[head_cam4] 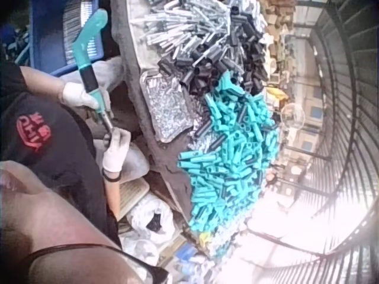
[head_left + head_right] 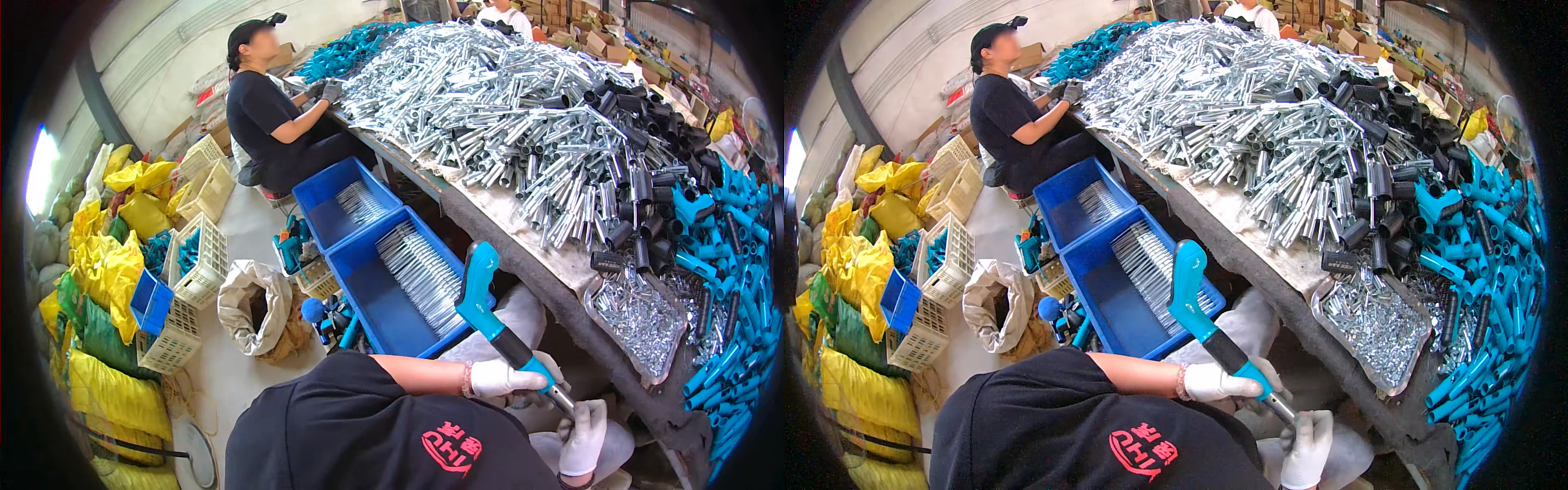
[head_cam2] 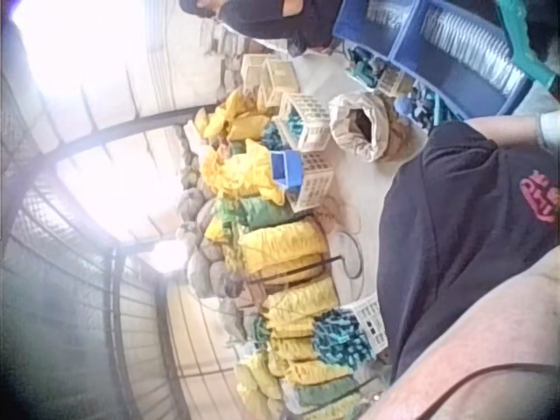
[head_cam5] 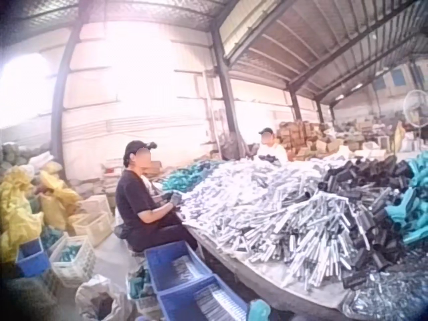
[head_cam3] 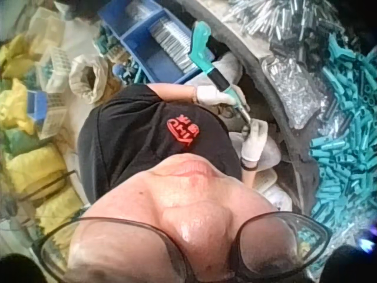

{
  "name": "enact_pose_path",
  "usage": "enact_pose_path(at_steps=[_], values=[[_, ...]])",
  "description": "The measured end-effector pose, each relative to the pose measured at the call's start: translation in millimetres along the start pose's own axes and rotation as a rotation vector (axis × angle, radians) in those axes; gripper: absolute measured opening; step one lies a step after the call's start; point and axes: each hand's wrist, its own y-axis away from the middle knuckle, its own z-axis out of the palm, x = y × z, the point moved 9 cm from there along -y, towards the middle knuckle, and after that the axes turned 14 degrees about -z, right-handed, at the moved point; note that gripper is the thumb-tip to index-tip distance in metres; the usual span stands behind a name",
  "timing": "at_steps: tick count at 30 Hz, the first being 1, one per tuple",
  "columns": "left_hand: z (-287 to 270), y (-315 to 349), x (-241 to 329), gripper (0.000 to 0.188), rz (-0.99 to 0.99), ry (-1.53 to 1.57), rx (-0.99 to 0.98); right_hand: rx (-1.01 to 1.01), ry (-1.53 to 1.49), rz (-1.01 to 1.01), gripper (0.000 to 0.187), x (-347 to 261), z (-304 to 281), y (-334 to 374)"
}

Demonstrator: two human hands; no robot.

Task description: Manually assemble a spring-loaded latch or lever mechanism using metal pins, springs, and plastic housings.

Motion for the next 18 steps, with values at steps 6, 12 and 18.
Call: enact_pose_path(at_steps=[6, 12, 18], values=[[-10.9, -8.6, -16.6, 0.039, -0.118, 0.23, 0.012, -0.054, 0.531, -0.56, 0.019, -33.3, -0.7, 12.4], [-8.7, -1.6, -6.6, 0.04, -0.017, -0.051, 0.017, -0.079, -0.103, 0.3, 0.031, 11.8, 4.2, 15.2], [-16.2, -6.3, -13.9, 0.04, -0.097, 0.205, 0.037, -0.179, 0.647, -0.969, 0.012, -65.6, 26.0, 10.7]])
